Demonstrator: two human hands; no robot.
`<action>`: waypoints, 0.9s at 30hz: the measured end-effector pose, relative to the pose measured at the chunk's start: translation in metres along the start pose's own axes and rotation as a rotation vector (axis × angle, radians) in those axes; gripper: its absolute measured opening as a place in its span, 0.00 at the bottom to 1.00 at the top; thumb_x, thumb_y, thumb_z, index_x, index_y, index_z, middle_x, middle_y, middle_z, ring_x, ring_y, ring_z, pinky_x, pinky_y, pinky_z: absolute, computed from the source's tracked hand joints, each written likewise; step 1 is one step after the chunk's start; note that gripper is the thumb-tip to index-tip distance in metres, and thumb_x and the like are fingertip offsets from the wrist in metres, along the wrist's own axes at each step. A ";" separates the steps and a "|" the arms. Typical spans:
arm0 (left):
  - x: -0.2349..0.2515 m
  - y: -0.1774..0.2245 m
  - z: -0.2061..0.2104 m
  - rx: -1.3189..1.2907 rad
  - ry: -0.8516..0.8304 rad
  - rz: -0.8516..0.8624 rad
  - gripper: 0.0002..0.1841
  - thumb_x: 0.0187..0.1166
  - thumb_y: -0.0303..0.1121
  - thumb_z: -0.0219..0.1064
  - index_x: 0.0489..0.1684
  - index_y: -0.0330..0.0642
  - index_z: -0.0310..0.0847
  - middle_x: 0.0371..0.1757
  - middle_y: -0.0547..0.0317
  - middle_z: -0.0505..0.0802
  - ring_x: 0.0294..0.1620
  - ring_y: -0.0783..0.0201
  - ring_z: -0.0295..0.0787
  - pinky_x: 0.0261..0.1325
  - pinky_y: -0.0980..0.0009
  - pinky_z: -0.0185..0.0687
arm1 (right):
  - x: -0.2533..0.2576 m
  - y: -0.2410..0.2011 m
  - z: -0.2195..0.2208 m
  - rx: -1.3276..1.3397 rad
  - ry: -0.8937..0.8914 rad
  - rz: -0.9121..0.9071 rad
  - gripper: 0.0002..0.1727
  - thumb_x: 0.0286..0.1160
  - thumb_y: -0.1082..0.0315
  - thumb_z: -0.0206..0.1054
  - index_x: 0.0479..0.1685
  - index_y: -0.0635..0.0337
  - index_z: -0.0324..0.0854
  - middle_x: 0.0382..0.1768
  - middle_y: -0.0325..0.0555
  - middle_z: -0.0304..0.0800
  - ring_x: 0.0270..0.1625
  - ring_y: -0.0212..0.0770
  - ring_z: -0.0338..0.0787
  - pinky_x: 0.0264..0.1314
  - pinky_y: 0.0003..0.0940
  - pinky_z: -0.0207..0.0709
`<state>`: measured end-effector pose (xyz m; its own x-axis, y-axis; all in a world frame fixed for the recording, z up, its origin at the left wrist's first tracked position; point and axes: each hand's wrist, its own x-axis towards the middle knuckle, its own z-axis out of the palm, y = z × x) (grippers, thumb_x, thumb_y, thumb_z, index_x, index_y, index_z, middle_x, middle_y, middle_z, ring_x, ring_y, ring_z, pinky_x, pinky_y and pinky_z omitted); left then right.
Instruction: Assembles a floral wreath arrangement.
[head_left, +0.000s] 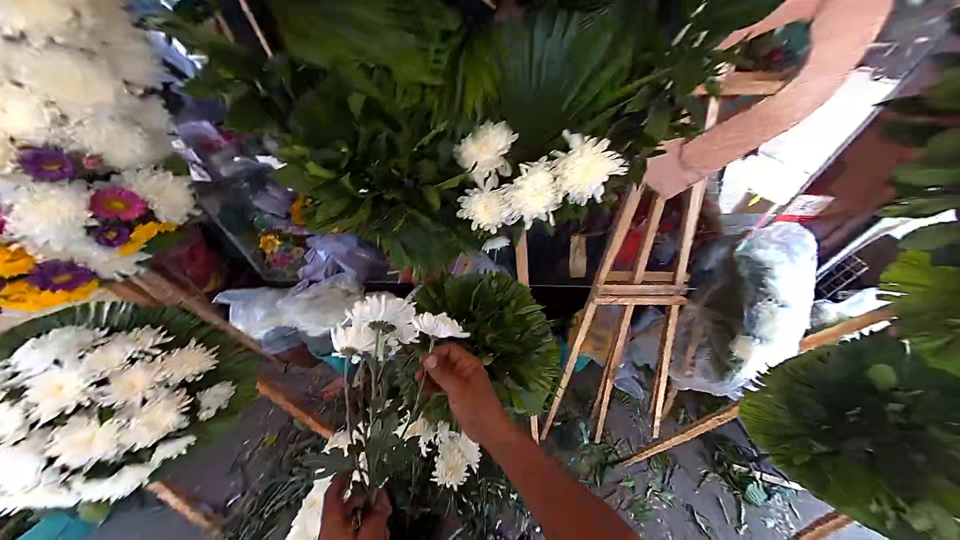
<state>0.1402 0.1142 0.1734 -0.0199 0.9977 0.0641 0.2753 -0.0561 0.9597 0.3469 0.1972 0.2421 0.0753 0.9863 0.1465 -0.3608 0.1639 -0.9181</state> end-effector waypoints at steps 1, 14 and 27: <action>0.005 0.004 0.003 -0.053 0.018 0.010 0.38 0.74 0.26 0.60 0.84 0.22 0.43 0.38 0.54 0.86 0.27 0.71 0.84 0.33 0.68 0.86 | -0.014 -0.005 -0.002 -0.005 0.037 -0.126 0.10 0.88 0.70 0.58 0.55 0.69 0.79 0.45 0.47 0.90 0.44 0.37 0.92 0.53 0.36 0.89; 0.044 0.078 0.050 -0.032 -0.136 0.340 0.19 0.84 0.43 0.62 0.61 0.37 0.82 0.44 0.62 0.90 0.35 0.75 0.83 0.38 0.74 0.83 | -0.039 -0.076 -0.019 0.250 0.108 -0.253 0.09 0.90 0.71 0.55 0.55 0.61 0.81 0.49 0.53 0.93 0.47 0.45 0.96 0.57 0.42 0.91; 0.038 0.069 0.071 -0.280 -0.104 0.346 0.34 0.87 0.60 0.55 0.73 0.36 0.73 0.45 0.69 0.90 0.35 0.78 0.84 0.39 0.81 0.83 | -0.041 -0.054 -0.013 0.152 -0.125 0.087 0.09 0.88 0.73 0.59 0.55 0.70 0.78 0.46 0.50 0.92 0.42 0.42 0.95 0.52 0.41 0.92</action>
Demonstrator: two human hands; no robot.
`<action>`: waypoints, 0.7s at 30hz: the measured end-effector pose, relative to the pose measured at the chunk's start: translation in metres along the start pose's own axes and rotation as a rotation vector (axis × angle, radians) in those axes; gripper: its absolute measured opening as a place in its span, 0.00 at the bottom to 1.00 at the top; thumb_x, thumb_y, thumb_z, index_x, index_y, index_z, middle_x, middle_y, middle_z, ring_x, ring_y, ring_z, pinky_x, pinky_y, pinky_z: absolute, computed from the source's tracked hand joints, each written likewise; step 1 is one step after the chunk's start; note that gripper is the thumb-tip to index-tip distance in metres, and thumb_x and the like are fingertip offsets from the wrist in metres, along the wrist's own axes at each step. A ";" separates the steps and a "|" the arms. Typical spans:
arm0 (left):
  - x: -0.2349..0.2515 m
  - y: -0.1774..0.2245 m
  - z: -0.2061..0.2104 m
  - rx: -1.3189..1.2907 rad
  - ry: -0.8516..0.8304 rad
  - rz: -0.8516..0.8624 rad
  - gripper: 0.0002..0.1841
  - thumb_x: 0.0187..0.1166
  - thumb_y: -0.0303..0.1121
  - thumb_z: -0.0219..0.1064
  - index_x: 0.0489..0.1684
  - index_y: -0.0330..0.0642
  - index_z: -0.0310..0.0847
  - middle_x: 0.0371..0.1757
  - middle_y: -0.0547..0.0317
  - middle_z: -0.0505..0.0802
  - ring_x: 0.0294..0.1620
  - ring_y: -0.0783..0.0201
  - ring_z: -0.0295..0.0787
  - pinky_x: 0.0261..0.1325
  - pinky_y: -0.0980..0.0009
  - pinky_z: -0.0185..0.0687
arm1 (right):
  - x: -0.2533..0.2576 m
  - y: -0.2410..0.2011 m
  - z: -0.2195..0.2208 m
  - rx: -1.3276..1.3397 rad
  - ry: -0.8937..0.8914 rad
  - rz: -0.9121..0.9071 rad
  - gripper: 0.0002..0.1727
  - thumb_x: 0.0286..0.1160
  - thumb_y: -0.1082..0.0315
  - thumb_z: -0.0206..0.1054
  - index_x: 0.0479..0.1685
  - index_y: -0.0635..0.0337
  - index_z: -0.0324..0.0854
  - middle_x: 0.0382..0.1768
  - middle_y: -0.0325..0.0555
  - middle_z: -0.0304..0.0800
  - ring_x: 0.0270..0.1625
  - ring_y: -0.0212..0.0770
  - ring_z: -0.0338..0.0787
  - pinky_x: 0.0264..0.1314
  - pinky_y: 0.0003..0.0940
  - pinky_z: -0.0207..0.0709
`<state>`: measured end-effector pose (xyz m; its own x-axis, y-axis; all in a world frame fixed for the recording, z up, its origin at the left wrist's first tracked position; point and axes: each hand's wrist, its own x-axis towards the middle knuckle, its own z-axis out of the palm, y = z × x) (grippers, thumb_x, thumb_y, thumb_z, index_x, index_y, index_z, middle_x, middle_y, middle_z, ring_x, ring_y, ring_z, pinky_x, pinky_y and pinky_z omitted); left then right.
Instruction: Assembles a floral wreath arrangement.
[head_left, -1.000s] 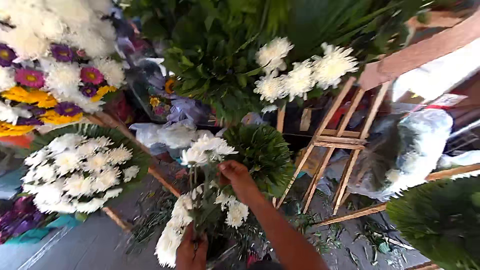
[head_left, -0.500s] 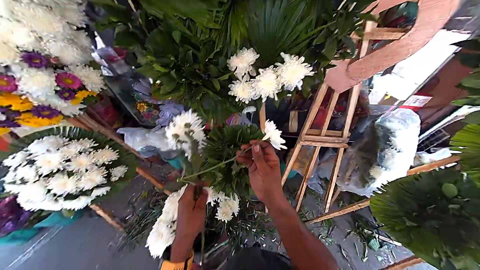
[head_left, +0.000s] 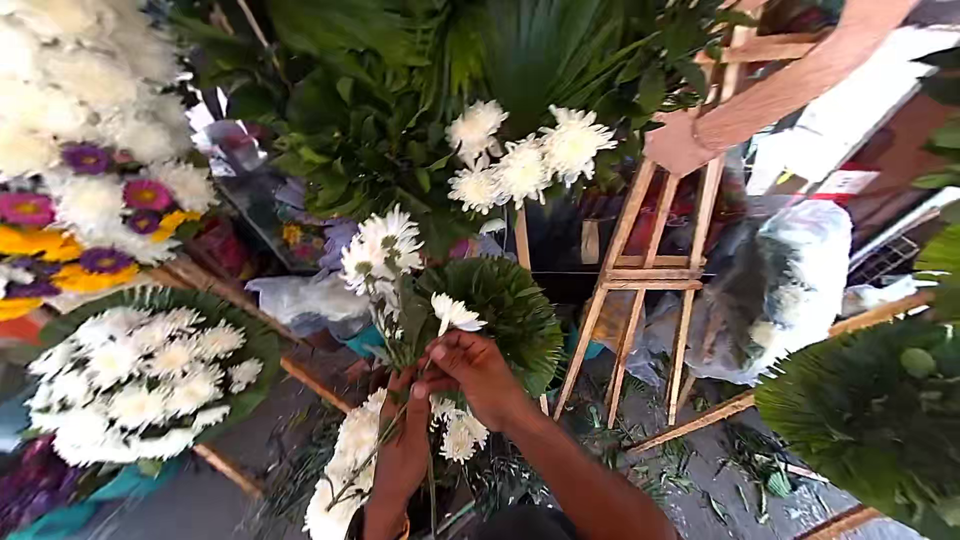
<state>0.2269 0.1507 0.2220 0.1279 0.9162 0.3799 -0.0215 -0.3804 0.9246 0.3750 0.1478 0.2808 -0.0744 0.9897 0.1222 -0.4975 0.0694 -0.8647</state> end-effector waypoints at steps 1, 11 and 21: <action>-0.002 -0.001 0.001 0.005 0.022 -0.024 0.33 0.87 0.60 0.54 0.71 0.36 0.75 0.42 0.70 0.91 0.33 0.79 0.83 0.37 0.82 0.82 | 0.000 0.001 -0.001 -0.006 -0.002 0.010 0.09 0.88 0.72 0.59 0.55 0.70 0.78 0.45 0.51 0.93 0.42 0.42 0.95 0.52 0.41 0.92; 0.000 0.015 -0.003 0.014 0.037 -0.043 0.16 0.84 0.47 0.65 0.54 0.43 0.83 0.41 0.72 0.92 0.25 0.82 0.79 0.30 0.84 0.77 | 0.008 0.013 -0.019 -0.139 0.082 -0.124 0.11 0.86 0.69 0.62 0.53 0.70 0.83 0.46 0.48 0.91 0.45 0.37 0.90 0.54 0.37 0.88; -0.012 0.021 -0.032 0.102 0.272 0.010 0.05 0.85 0.33 0.59 0.43 0.43 0.77 0.29 0.77 0.82 0.21 0.83 0.72 0.25 0.84 0.72 | 0.101 -0.058 -0.122 -0.834 0.611 -0.694 0.16 0.87 0.66 0.61 0.64 0.66 0.83 0.47 0.52 0.92 0.43 0.40 0.93 0.48 0.40 0.90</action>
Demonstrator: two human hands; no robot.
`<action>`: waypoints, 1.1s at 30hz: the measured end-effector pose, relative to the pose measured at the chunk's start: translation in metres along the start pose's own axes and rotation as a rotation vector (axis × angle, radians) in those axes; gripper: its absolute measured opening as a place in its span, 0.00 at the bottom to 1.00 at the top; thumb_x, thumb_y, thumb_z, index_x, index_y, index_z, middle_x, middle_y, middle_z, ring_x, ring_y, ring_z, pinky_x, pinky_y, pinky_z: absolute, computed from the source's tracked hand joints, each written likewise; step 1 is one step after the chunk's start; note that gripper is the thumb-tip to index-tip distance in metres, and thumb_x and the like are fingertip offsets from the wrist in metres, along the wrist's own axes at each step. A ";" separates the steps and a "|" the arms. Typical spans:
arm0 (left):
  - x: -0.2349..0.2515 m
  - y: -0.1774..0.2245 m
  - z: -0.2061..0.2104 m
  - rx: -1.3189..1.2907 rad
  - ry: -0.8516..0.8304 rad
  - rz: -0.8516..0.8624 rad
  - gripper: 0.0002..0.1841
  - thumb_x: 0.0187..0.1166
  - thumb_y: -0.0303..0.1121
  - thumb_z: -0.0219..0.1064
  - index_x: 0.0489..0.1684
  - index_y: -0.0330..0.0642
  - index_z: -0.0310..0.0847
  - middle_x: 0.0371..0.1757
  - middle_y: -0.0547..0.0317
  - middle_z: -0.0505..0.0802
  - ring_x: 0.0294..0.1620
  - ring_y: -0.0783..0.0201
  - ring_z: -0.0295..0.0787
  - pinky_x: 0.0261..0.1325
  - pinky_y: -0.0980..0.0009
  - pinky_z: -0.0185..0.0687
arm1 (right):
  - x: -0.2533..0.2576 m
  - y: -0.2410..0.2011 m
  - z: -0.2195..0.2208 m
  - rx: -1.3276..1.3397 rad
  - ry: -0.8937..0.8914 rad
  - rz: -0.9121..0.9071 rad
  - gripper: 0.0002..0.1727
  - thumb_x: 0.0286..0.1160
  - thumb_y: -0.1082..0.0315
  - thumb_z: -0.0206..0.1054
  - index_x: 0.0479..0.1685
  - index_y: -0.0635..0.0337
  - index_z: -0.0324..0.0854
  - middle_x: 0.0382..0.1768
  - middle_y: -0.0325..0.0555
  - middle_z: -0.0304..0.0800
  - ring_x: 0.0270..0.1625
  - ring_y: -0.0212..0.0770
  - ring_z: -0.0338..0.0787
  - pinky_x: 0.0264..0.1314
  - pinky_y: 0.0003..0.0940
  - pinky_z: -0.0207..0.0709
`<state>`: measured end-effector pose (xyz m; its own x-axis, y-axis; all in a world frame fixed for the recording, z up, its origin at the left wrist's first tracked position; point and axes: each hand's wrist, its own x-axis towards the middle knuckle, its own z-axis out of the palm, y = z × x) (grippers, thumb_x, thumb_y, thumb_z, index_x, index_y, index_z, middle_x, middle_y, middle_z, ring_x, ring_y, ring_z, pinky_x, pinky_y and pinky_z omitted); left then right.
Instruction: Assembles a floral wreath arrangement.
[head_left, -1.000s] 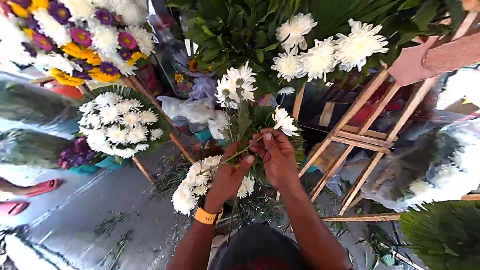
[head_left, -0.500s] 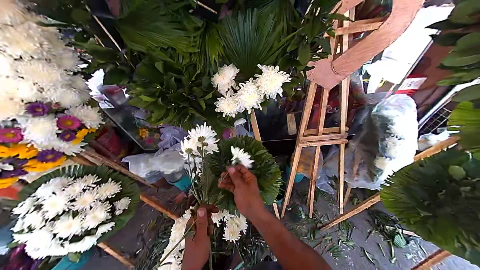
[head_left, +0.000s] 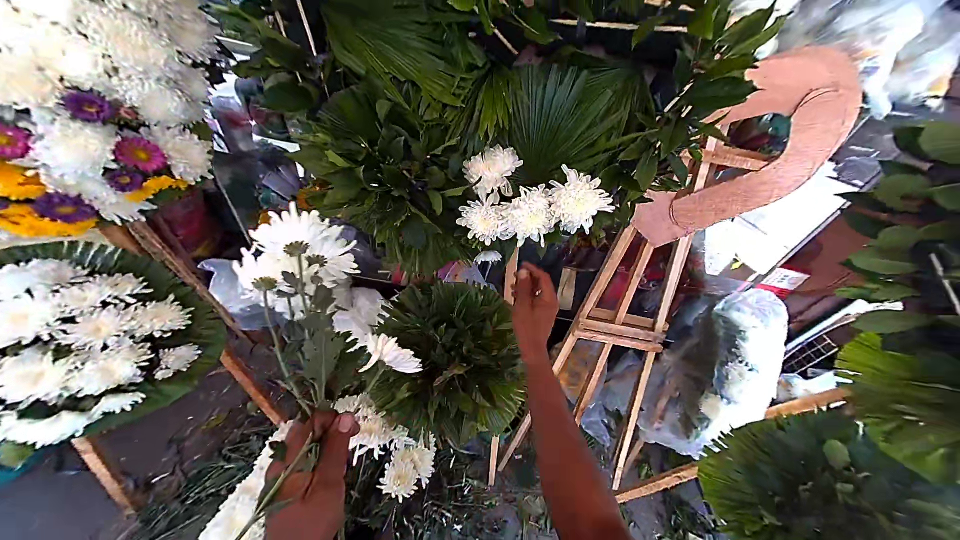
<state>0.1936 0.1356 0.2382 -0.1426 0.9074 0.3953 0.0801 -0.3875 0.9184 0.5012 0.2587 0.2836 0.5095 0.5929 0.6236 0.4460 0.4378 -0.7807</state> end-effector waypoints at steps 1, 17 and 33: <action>0.000 -0.001 -0.004 0.006 0.014 -0.002 0.04 0.86 0.33 0.59 0.44 0.43 0.76 0.29 0.78 0.82 0.21 0.84 0.72 0.24 0.84 0.71 | 0.020 0.005 0.003 -0.022 0.053 -0.059 0.17 0.88 0.65 0.61 0.67 0.64 0.83 0.49 0.51 0.92 0.42 0.39 0.93 0.46 0.39 0.90; -0.006 -0.023 -0.039 -0.014 0.019 -0.147 0.04 0.87 0.35 0.59 0.43 0.49 0.76 0.26 0.82 0.83 0.18 0.83 0.71 0.22 0.82 0.71 | 0.102 0.024 0.035 -0.361 0.262 -0.219 0.07 0.72 0.71 0.69 0.40 0.65 0.91 0.45 0.60 0.91 0.57 0.59 0.88 0.62 0.59 0.78; 0.008 -0.036 -0.041 -0.092 0.056 -0.293 0.06 0.89 0.33 0.53 0.42 0.53 0.75 0.23 0.84 0.83 0.15 0.82 0.72 0.20 0.82 0.72 | 0.121 0.047 0.049 -0.329 0.402 -0.492 0.07 0.67 0.72 0.70 0.35 0.67 0.91 0.39 0.56 0.94 0.51 0.51 0.92 0.64 0.50 0.80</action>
<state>0.1489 0.1503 0.2093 -0.2008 0.9733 0.1115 -0.0617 -0.1261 0.9901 0.5481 0.3841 0.3200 0.3955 0.0561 0.9168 0.8604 0.3267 -0.3911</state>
